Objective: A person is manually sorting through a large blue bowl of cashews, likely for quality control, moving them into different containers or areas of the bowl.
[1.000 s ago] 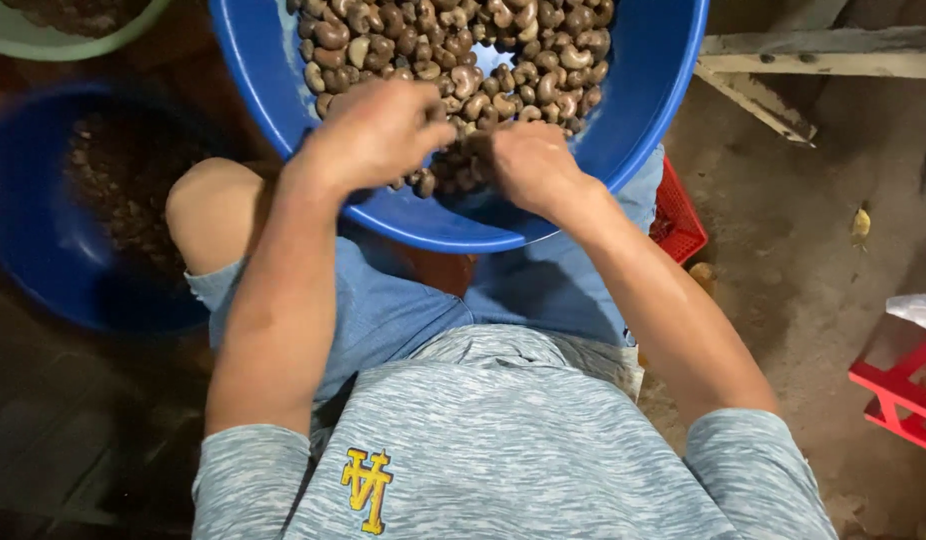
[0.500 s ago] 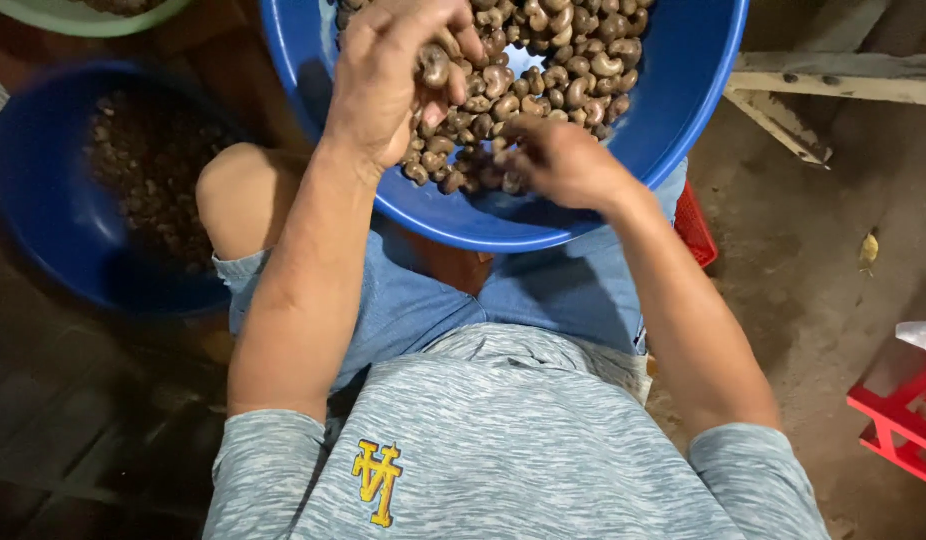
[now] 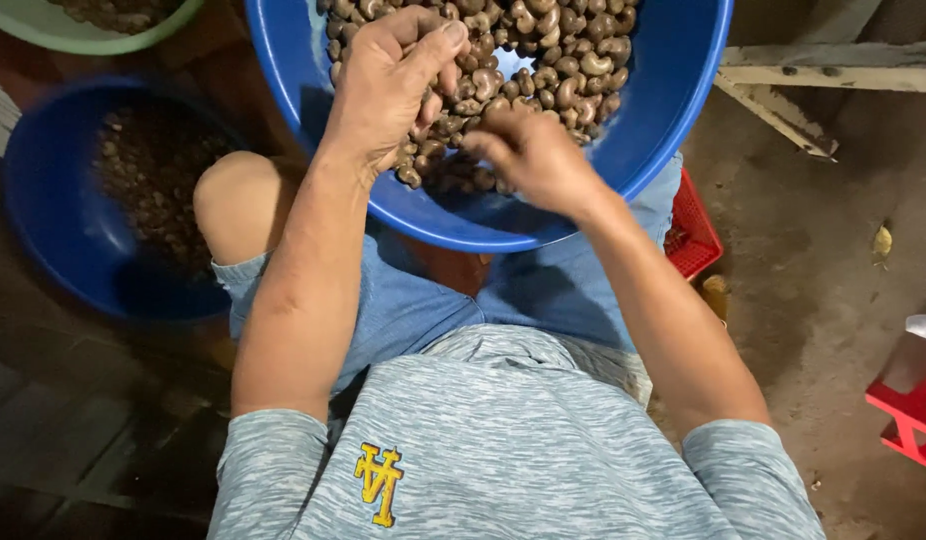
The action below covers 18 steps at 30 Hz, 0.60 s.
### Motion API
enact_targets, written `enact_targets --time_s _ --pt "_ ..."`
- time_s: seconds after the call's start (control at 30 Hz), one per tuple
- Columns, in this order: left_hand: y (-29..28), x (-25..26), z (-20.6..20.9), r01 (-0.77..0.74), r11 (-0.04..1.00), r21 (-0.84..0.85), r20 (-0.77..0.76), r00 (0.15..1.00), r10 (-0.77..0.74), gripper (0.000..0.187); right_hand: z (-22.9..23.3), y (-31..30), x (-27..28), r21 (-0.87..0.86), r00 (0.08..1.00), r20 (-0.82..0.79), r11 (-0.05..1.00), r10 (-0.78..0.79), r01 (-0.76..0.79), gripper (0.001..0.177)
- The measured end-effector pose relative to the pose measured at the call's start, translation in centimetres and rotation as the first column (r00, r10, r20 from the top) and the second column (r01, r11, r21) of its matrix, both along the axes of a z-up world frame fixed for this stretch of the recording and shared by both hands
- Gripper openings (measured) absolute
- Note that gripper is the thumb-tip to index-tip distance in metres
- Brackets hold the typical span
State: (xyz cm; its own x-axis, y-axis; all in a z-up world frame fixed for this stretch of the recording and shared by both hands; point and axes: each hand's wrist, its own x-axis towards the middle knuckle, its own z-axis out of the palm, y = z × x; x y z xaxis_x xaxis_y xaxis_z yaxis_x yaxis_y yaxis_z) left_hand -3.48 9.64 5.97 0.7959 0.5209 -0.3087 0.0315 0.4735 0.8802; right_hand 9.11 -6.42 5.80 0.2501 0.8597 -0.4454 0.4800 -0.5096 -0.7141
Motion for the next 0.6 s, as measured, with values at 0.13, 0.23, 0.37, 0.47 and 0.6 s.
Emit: enact_targets --time_s 0.13,0.23,0.37,0.47,0.6 --pt "0.2 -0.3 -0.1 -0.028 0.998 0.062 -0.060 0.998 0.032 0.014 -5.9 -0.9 -1.7 0.082 0.810 0.554 0.955 0.194 -0.284 0.017" --pt "0.3 -0.4 -0.2 -0.025 0.990 0.138 -0.082 0.996 0.037 0.015 -10.8 -1.2 -2.1 0.138 0.707 0.682 0.918 0.184 -0.372 0.021" --pt "0.3 -0.4 -0.5 0.036 0.808 0.588 -0.105 0.994 0.032 0.014 -11.1 -0.1 -3.0 -0.108 0.545 0.788 0.936 0.287 -0.336 0.020" --pt "0.0 -0.3 -1.2 0.098 0.579 0.810 -0.168 0.984 0.068 0.015 -11.3 -0.3 -2.7 -0.155 0.486 0.817 0.930 0.310 -0.332 0.016" --pt "-0.3 -0.4 -1.4 0.160 0.545 0.823 -0.242 0.967 0.081 0.017 -7.0 -0.3 -1.5 -0.104 0.911 0.394 0.991 0.122 -0.087 0.023"
